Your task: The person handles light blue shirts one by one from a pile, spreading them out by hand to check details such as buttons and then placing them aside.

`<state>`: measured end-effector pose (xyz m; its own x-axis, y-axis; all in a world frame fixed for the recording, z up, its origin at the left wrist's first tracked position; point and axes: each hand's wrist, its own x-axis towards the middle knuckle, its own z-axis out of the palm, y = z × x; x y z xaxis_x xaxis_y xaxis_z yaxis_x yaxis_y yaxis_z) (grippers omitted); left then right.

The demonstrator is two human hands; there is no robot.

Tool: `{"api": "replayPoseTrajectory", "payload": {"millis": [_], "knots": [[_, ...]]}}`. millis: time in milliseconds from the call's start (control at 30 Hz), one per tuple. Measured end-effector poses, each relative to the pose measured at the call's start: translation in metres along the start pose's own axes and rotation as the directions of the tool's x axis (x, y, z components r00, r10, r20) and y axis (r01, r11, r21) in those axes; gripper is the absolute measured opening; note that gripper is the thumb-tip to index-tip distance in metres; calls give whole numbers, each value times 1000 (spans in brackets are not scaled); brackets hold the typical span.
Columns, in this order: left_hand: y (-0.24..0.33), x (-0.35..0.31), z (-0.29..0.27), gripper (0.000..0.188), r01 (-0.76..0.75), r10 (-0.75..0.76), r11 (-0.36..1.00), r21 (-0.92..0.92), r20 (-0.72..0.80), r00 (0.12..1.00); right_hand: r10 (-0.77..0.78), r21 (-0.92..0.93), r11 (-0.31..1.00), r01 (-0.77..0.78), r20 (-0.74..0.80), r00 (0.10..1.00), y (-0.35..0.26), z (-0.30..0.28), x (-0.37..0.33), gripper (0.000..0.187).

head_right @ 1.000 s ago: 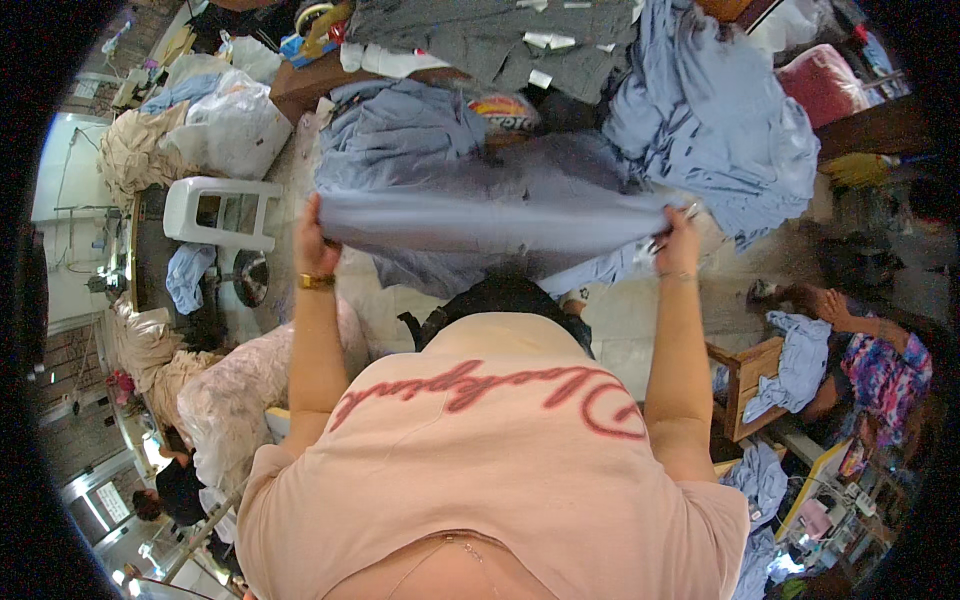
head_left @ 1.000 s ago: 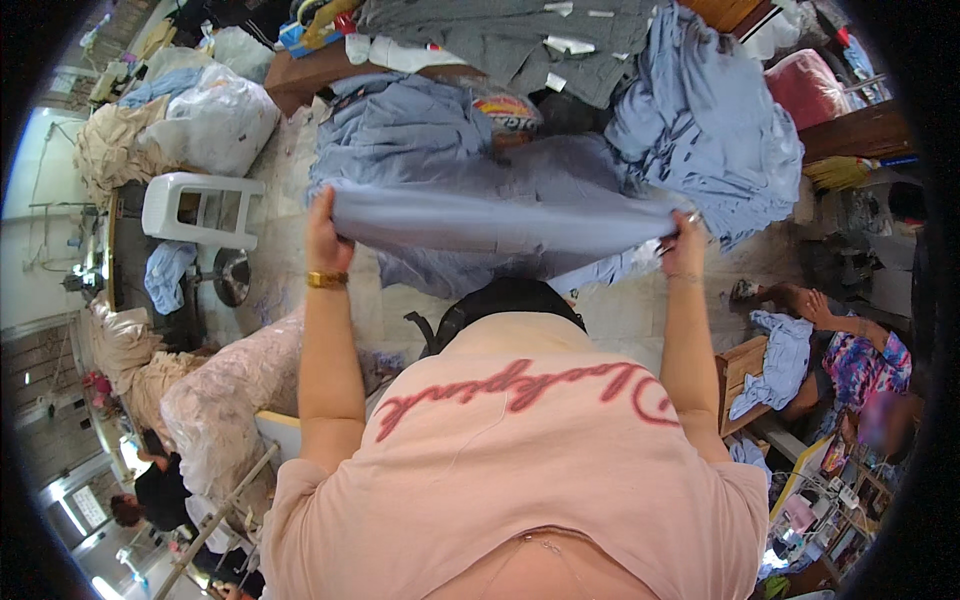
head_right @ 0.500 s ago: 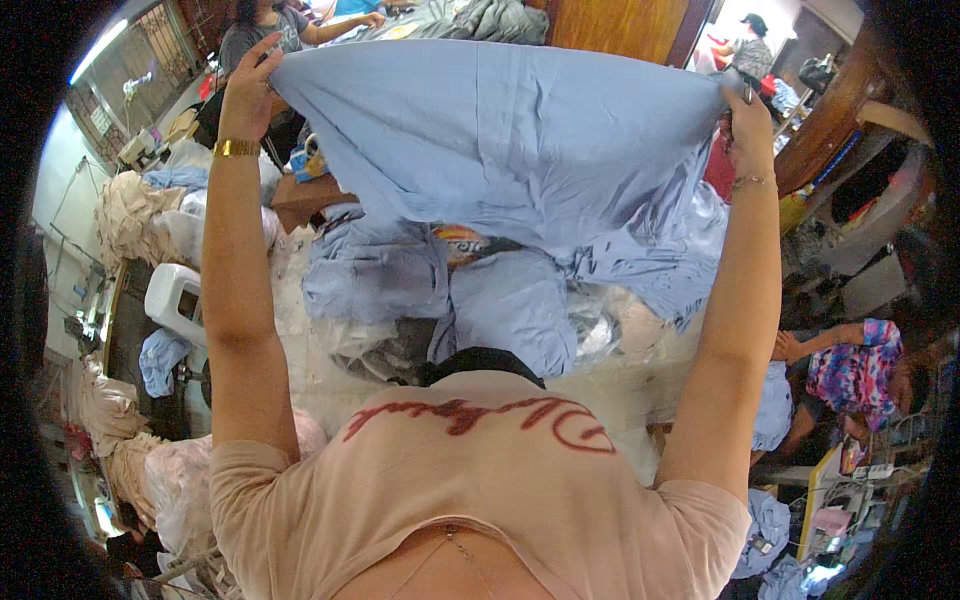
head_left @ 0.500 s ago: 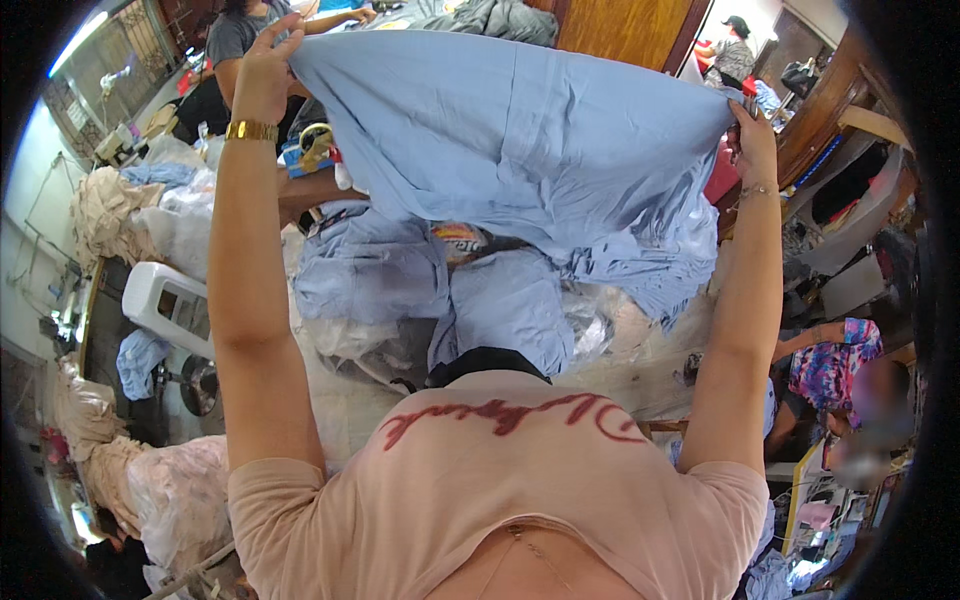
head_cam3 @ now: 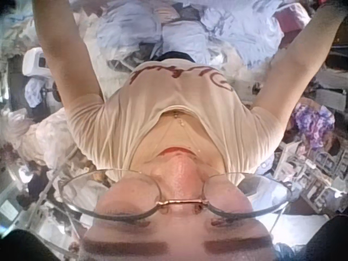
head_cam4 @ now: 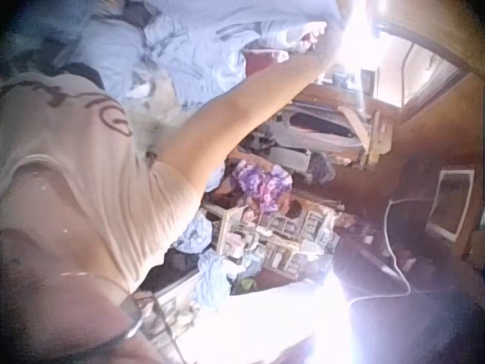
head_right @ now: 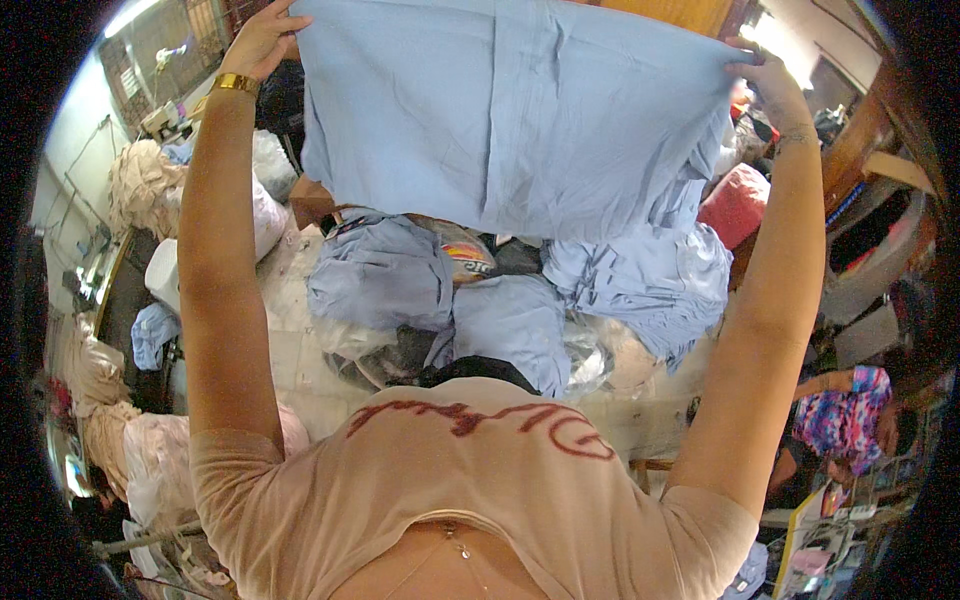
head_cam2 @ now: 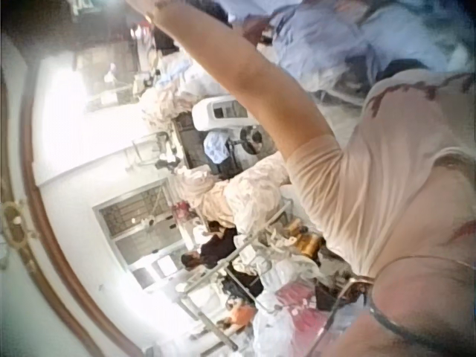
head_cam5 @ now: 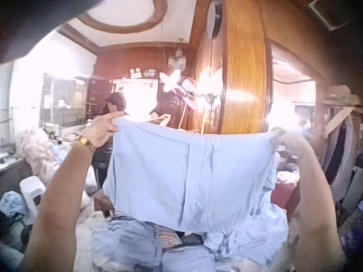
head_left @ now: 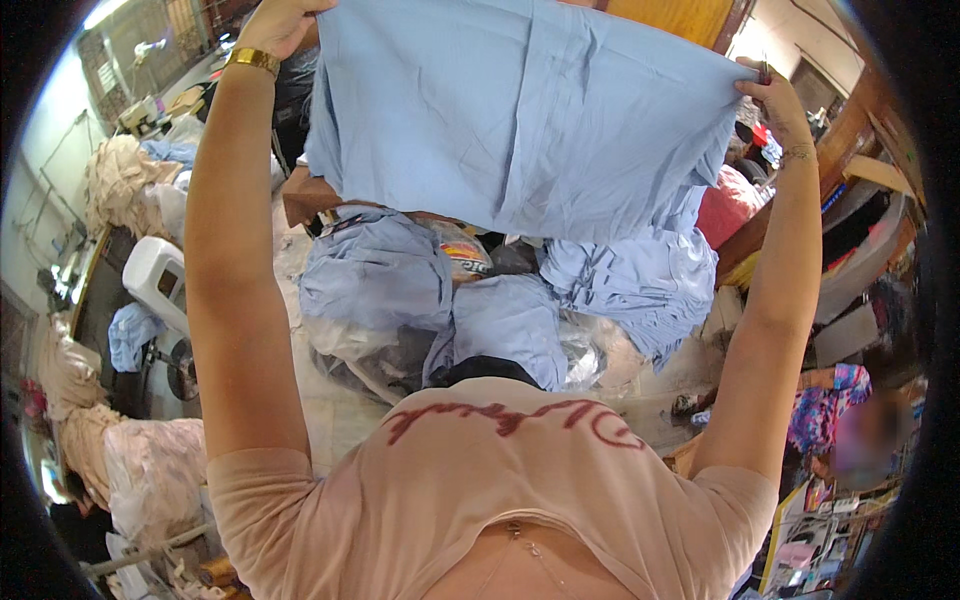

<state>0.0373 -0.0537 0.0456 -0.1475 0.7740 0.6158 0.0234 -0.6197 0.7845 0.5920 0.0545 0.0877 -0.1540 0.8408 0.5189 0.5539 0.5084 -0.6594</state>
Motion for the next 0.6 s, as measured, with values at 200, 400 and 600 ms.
{"api": "replayPoseTrajectory", "payload": {"millis": [200, 400, 600], "knots": [[0, -10, -51, 32, 16, -187, 418, 908, 69, 980, -88, -284, 954, 94, 37, 995, -12, 41, 25, 41], [-53, -45, -79, 29, 319, -384, 751, 578, -11, 923, 70, 100, 992, -76, 68, 995, -22, 149, 18, 39], [-47, -68, -143, 25, 345, -289, 801, 489, -189, 939, 23, 609, 715, -344, 471, 882, -111, 280, -4, 18]]}}
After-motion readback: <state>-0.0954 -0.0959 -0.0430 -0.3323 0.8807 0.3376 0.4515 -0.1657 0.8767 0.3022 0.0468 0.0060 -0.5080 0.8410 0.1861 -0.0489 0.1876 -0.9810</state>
